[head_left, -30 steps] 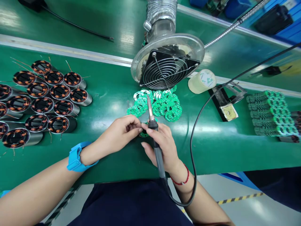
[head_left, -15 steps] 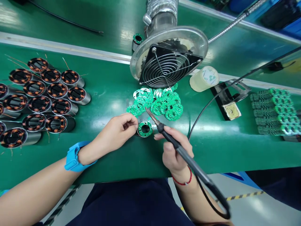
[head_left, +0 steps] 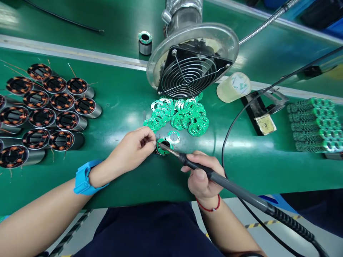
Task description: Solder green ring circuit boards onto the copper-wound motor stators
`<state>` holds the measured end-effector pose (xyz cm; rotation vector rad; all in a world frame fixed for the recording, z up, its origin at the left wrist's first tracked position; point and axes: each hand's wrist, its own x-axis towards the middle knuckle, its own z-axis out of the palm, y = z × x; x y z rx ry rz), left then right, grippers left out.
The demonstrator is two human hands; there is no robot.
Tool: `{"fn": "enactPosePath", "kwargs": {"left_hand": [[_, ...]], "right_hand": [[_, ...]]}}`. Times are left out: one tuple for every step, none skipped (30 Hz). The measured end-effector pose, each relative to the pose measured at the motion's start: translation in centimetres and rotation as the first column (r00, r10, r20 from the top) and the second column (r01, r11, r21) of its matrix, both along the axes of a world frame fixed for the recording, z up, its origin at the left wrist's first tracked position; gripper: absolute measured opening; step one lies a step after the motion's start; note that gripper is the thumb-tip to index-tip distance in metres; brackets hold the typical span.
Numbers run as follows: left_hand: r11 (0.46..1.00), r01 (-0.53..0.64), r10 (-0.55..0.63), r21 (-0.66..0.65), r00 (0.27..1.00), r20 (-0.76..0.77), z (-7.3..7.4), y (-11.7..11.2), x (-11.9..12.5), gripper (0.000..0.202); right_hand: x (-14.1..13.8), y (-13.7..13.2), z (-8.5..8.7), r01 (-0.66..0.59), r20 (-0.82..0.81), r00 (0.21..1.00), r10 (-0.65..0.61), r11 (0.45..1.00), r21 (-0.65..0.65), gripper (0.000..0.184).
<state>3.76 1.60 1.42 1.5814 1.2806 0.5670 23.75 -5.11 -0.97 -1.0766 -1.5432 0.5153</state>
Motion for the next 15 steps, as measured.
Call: {"fn": "enactPosePath", "kwargs": {"left_hand": [[1.0, 0.003, -0.003, 0.004, 1.0, -0.006, 0.0, 0.0, 0.0, 0.01], [1.0, 0.006, -0.006, 0.009, 1.0, -0.011, 0.0, 0.0, 0.0, 0.009], [1.0, 0.009, -0.009, 0.017, 1.0, -0.015, 0.0, 0.0, 0.0, 0.009], [1.0, 0.012, -0.012, 0.026, 1.0, -0.017, 0.0, 0.0, 0.0, 0.009], [0.999, 0.014, -0.013, 0.035, 1.0, -0.018, 0.0, 0.0, 0.0, 0.008], [0.999, 0.015, -0.014, 0.044, 1.0, -0.019, 0.0, 0.0, 0.1, 0.008], [0.999, 0.017, -0.016, 0.051, 1.0, -0.021, 0.0, 0.0, 0.1, 0.007], [0.998, 0.022, -0.02, 0.058, 1.0, -0.022, -0.1, 0.0, 0.1, 0.007], [0.997, 0.028, -0.026, 0.067, 0.999, -0.025, -0.1, 0.0, 0.1, 0.008], [0.997, 0.037, -0.035, 0.074, 0.999, -0.029, -0.1, 0.0, 0.0, 0.009], [0.996, 0.05, -0.047, 0.08, 0.998, -0.036, -0.1, 0.0, -0.1, 0.01], [0.994, 0.07, -0.066, 0.088, 0.997, -0.047, -0.1, 0.0, -0.2, 0.008], [0.99, 0.103, -0.097, 0.098, 0.993, -0.065, -0.1, -0.1, -0.4, 0.008], [0.982, 0.152, -0.143, 0.108, 0.985, -0.094, -0.1, -0.1, -0.7, 0.01], [0.97, 0.212, -0.196, 0.122, 0.972, -0.13, -0.1, -0.1, -0.9, 0.013]], "right_hand": [[-0.1, 0.1, 0.1, -0.003, 0.0, 1.0, 0.003, 1.0, 0.01, 0.026], [-0.1, 0.3, 0.2, -0.006, 0.003, 1.0, 0.005, 1.0, 0.016, 0.027], [-0.3, 0.5, 0.4, -0.012, 0.013, 1.0, 0.012, 1.0, 0.013, 0.029], [-0.4, 0.8, 0.6, -0.026, 0.039, 0.999, 0.026, 1.0, -0.003, 0.031], [-0.6, 1.1, 0.9, -0.048, 0.092, 0.994, 0.051, 0.998, -0.034, 0.034], [-0.8, 1.4, 1.1, -0.081, 0.167, 0.982, 0.093, 0.994, -0.077, 0.036], [-0.9, 1.7, 1.3, -0.126, 0.251, 0.956, 0.153, 0.985, -0.122, 0.039], [-1.1, 2.0, 1.5, -0.173, 0.329, 0.919, 0.219, 0.971, -0.164, 0.041], [-1.1, 2.2, 1.6, -0.217, 0.392, 0.877, 0.278, 0.957, -0.194, 0.045], [-1.2, 2.4, 1.6, -0.25, 0.437, 0.841, 0.319, 0.945, -0.21, 0.049], [-1.2, 2.5, 1.6, -0.268, 0.462, 0.819, 0.34, 0.939, -0.216, 0.052], [-1.1, 2.6, 1.5, -0.27, 0.475, 0.811, 0.342, 0.939, -0.215, 0.054], [-1.1, 2.7, 1.4, -0.255, 0.484, 0.812, 0.328, 0.944, -0.211, 0.053], [-1.0, 2.8, 1.3, -0.228, 0.492, 0.817, 0.302, 0.952, -0.206, 0.051], [-0.9, 2.9, 1.2, -0.197, 0.5, 0.822, 0.273, 0.96, -0.2, 0.048]]}}
